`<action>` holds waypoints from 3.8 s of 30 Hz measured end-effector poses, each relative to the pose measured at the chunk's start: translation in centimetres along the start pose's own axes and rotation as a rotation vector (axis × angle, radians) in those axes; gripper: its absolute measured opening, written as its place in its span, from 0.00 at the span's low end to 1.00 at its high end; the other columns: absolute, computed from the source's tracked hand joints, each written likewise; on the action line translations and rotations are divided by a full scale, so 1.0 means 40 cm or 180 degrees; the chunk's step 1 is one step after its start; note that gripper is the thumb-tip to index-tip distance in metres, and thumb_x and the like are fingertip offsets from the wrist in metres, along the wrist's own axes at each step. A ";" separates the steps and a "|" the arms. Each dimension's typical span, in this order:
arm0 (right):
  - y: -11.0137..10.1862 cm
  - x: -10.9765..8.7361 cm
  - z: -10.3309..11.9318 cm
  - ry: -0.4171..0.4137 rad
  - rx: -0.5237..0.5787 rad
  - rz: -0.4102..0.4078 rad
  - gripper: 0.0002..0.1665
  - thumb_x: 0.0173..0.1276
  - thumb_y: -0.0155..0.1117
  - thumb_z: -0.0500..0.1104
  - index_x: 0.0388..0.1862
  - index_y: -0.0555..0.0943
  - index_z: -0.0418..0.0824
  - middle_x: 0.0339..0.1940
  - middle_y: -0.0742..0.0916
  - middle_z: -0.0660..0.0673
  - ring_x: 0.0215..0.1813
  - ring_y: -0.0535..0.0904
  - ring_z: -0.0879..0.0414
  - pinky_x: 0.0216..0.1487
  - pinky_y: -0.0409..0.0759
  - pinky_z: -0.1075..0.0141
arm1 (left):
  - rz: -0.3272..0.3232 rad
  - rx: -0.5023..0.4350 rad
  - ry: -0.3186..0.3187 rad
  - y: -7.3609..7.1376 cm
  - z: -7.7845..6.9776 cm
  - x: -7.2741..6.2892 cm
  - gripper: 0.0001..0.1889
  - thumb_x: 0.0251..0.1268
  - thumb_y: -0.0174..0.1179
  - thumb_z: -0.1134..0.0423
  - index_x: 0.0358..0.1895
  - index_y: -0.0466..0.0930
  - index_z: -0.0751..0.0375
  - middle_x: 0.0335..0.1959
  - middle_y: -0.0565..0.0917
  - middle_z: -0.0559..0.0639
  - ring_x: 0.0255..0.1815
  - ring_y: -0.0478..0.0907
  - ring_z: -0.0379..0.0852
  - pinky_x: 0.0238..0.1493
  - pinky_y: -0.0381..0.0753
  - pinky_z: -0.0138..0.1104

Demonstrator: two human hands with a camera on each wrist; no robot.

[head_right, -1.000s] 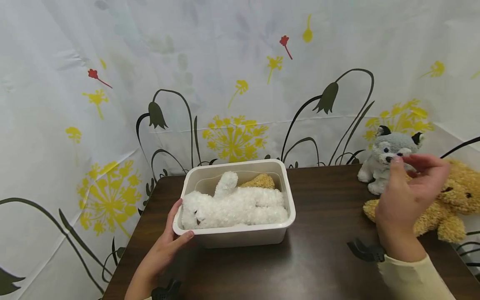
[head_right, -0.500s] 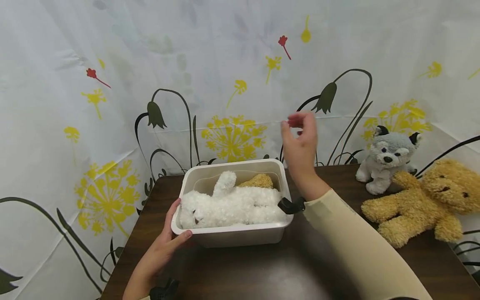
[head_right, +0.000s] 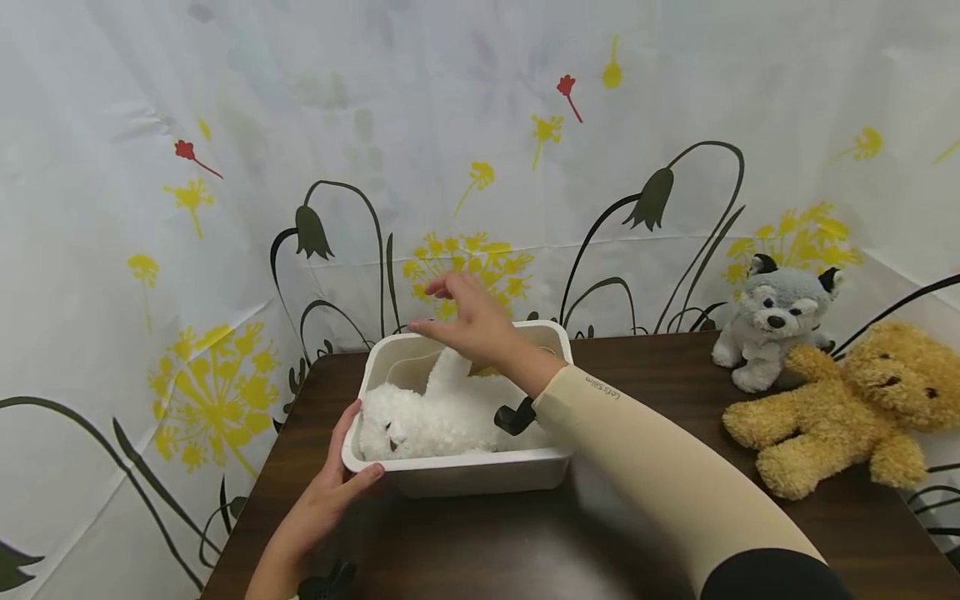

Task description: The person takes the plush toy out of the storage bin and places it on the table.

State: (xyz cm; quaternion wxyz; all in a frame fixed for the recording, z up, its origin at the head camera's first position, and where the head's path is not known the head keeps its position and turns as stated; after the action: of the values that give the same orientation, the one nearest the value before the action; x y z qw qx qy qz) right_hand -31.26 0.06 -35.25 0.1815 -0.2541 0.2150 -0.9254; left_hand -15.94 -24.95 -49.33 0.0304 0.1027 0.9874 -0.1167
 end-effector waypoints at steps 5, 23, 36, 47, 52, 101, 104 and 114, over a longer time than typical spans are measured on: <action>0.058 -0.020 -0.004 -0.0083 -0.0269 0.0608 0.45 0.63 0.85 0.60 0.75 0.77 0.52 0.74 0.79 0.46 0.78 0.73 0.48 0.78 0.73 0.48 | 0.0043 -0.0029 0.0001 0.003 -0.003 0.001 0.53 0.79 0.66 0.59 0.89 0.35 0.24 0.91 0.39 0.57 0.81 0.57 0.66 0.60 0.81 0.44; 0.116 -0.096 -0.049 -0.0207 -0.1716 0.2233 0.72 0.45 0.94 0.63 0.87 0.66 0.53 0.77 0.76 0.46 0.73 0.76 0.50 0.75 0.76 0.53 | 0.0021 0.0066 0.0017 -0.006 0.009 0.004 0.52 0.78 0.67 0.57 0.87 0.37 0.20 0.91 0.41 0.56 0.84 0.55 0.65 0.65 0.79 0.48; 0.100 -0.117 -0.092 0.0150 -0.1644 0.2475 0.64 0.47 0.96 0.52 0.80 0.68 0.62 0.75 0.78 0.48 0.73 0.77 0.50 0.75 0.76 0.51 | -0.0016 0.0216 0.0071 -0.008 0.006 0.009 0.53 0.78 0.67 0.56 0.88 0.36 0.22 0.92 0.40 0.55 0.87 0.49 0.62 0.76 0.67 0.59; 0.085 -0.113 -0.076 -0.0600 -0.1873 0.2306 0.52 0.55 0.91 0.50 0.77 0.75 0.58 0.68 0.85 0.52 0.68 0.82 0.54 0.73 0.78 0.55 | 0.0012 0.0131 0.0028 0.001 -0.003 0.004 0.53 0.78 0.68 0.56 0.88 0.36 0.24 0.92 0.39 0.55 0.87 0.50 0.62 0.75 0.71 0.54; 0.048 -0.107 -0.056 -0.0735 -0.1750 0.2015 0.50 0.58 0.89 0.47 0.78 0.74 0.61 0.70 0.83 0.54 0.67 0.82 0.54 0.70 0.80 0.55 | -0.0035 0.0213 0.0025 -0.001 -0.005 0.004 0.54 0.77 0.68 0.55 0.88 0.35 0.23 0.92 0.40 0.54 0.88 0.48 0.61 0.78 0.65 0.58; -0.521 -0.226 -0.170 -0.0497 -0.0328 -0.2179 0.51 0.55 0.84 0.26 0.77 0.75 0.43 0.70 0.81 0.55 0.62 0.79 0.61 0.58 0.75 0.70 | -0.0063 -0.0073 -0.0058 0.002 0.000 -0.001 0.51 0.78 0.67 0.56 0.87 0.39 0.19 0.90 0.45 0.58 0.84 0.57 0.69 0.67 0.79 0.55; -0.526 -0.237 -0.227 -0.0200 -0.0264 -0.2198 0.48 0.58 0.84 0.30 0.77 0.75 0.48 0.68 0.82 0.56 0.60 0.79 0.61 0.55 0.75 0.70 | -0.0083 -0.0125 -0.0093 0.001 0.001 -0.002 0.52 0.77 0.68 0.56 0.87 0.39 0.19 0.90 0.44 0.59 0.83 0.58 0.70 0.67 0.81 0.58; -0.519 -0.305 -0.436 0.0810 -0.0347 -0.2100 0.49 0.63 0.85 0.40 0.80 0.70 0.45 0.70 0.78 0.47 0.63 0.76 0.58 0.59 0.75 0.60 | -0.0083 -0.0143 -0.0089 0.003 -0.001 -0.002 0.51 0.77 0.68 0.56 0.87 0.39 0.19 0.90 0.45 0.58 0.83 0.58 0.70 0.67 0.80 0.59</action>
State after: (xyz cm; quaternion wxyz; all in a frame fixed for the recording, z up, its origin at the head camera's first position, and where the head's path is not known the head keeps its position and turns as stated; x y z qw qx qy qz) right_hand -35.72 28.28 -43.45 -0.1691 -0.2018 0.1913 -0.9456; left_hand -15.83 -24.84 -49.32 0.0450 0.0875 0.9905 -0.0963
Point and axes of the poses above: each hand's wrist, its own x-axis towards the middle knuckle, its own y-axis out of the palm, z = x × y, the point moved 5 cm from there along x, towards the middle knuckle
